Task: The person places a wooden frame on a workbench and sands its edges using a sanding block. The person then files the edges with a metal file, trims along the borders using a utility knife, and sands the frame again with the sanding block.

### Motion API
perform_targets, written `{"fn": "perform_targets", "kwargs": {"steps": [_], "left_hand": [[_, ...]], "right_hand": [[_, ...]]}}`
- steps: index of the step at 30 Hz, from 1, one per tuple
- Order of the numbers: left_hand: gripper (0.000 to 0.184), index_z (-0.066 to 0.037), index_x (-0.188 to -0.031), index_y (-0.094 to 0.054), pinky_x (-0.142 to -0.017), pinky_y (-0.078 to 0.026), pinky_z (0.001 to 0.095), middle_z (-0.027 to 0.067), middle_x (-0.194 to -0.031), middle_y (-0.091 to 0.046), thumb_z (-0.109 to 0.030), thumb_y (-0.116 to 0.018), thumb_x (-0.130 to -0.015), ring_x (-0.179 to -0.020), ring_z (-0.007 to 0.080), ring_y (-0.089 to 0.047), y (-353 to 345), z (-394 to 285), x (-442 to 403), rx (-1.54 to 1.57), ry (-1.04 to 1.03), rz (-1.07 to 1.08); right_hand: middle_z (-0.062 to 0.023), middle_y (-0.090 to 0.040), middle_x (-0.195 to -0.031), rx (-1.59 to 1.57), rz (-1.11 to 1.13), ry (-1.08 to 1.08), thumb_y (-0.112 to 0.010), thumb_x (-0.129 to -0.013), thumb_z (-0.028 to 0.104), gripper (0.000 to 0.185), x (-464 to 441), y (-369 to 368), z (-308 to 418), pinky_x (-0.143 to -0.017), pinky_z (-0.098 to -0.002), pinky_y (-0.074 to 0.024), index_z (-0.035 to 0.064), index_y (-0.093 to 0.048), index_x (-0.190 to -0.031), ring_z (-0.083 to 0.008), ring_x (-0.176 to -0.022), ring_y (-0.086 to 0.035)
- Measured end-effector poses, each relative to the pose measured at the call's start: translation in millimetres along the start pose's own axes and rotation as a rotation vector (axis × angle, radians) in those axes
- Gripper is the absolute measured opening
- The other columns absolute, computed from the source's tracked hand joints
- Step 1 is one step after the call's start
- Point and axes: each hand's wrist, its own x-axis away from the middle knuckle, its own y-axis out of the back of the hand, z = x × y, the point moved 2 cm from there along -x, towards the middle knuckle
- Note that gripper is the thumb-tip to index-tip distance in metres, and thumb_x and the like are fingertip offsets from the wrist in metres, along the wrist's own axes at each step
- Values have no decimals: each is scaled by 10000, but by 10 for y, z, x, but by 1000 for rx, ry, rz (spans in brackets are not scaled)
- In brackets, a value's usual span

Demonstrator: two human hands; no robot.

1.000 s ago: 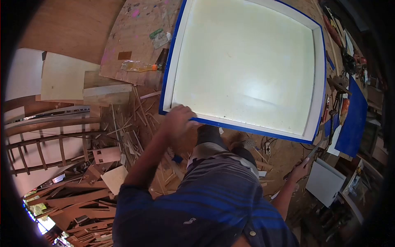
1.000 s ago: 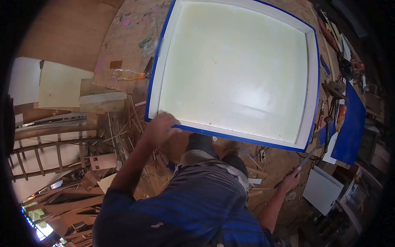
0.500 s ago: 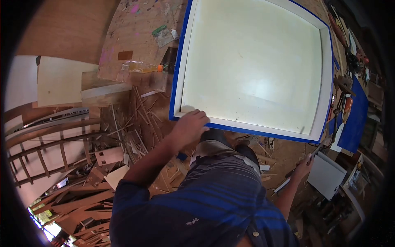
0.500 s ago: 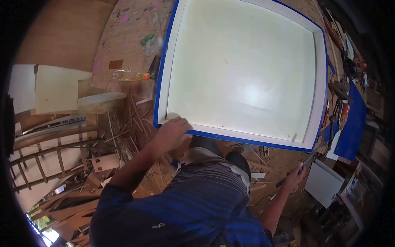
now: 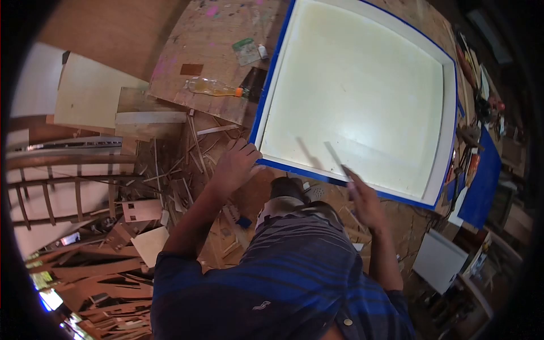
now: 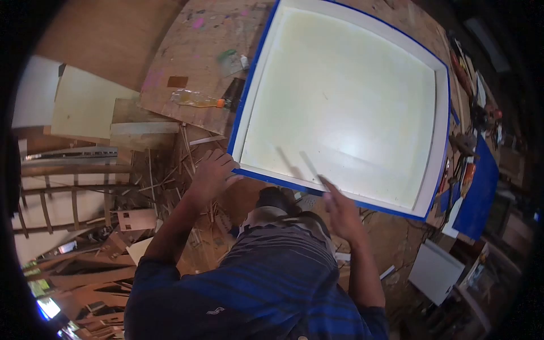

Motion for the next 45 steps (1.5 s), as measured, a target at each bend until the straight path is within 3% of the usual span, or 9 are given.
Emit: {"fn": "perform_targets", "kwargs": {"steps": [5, 11, 14, 17, 18, 21, 24, 31, 45], "left_hand": [[546, -104, -1256, -686, -1119, -465, 465, 68, -1276, -672, -290, -928, -803, -1268, 287, -620, -205, 9, 151, 100, 55, -272], [641, -112, -1358, -676, -1208, -436, 474, 56, -1357, -677, -224, -921, -776, -1338, 272, -614, -515, -52, 223, 152, 24, -441], [585, -111, -1375, -676, -1284, -398, 487, 57, -1373, -682, -180, -863, -825, -1367, 249, -608, -638, -59, 215, 217, 54, -475], [532, -106, -1420, -666, -1368, -316, 509, 60, -1477, -668, -136, -766, -899, -1482, 225, -564, -739, -46, 218, 265, 108, -504], [531, -105, -1447, -657, -1390, -278, 519, 61, -1526, -651, -122, -732, -922, -1523, 218, -538, -793, -50, 197, 280, 120, -535], [647, -118, -1586, -580, -1420, -209, 541, 51, -1703, -545, -72, -673, -947, -1635, 196, -438, -883, -156, 148, 248, 177, -551], [765, -146, -1662, -518, -1418, -214, 527, 19, -1737, -518, -38, -671, -921, -1640, 158, -428, -901, -192, 133, 243, 214, -582], [641, -156, -1680, -497, -1429, -188, 500, 7, -1783, -455, -129, -540, -1040, -1667, 146, -377, -978, -226, 112, 206, 274, -551], [725, -189, -1684, -508, -1425, -193, 501, 1, -1781, -467, -109, -656, -979, -1666, 137, -379, -1010, -268, 101, 218, 301, -562]], "right_hand": [[-290, -766, -1282, 292, 249, 275, -527, -1179, 264, 511, -449, -499, 785, -1053, -533, -556, 208, -520, -1687, -494, -1190, -734], [-273, -758, -1292, 582, 360, 244, -516, -1187, 235, 507, -679, -733, 1142, -1055, -425, -555, 218, -524, -1694, -366, -1150, -753], [-296, -755, -1324, 663, 414, 141, -526, -1181, 270, 527, -652, -741, 1351, -1068, -509, -558, 208, -496, -1704, -484, -1225, -731], [-274, -766, -1358, 580, 475, 164, -502, -1197, 261, 537, -731, -723, 1271, -1098, -475, -545, 191, -457, -1728, -417, -1273, -740], [-191, -803, -1196, 581, 513, 369, -478, -1213, 254, 546, -848, -680, 1061, -922, -427, -606, 182, -424, -1751, -291, -1035, -784], [-60, -711, -929, 407, 655, -182, -463, -1224, 253, 545, -644, -678, 1482, -678, -354, -585, 191, -414, -1763, -163, -719, -678], [26, -522, -770, 449, 630, -175, -458, -1230, 265, 546, -646, -706, 1685, -524, -284, -476, 216, -407, -1772, -74, -554, -483], [42, -517, -737, 414, 634, -142, -463, -1229, 267, 544, -895, -772, 1392, -511, -279, -466, 185, -417, -1765, -71, -540, -477], [69, -507, -731, 395, 631, -93, -485, -1215, 237, 558, -694, -555, 1276, -512, -289, -441, 171, -415, -1765, -67, -551, -481]]}}
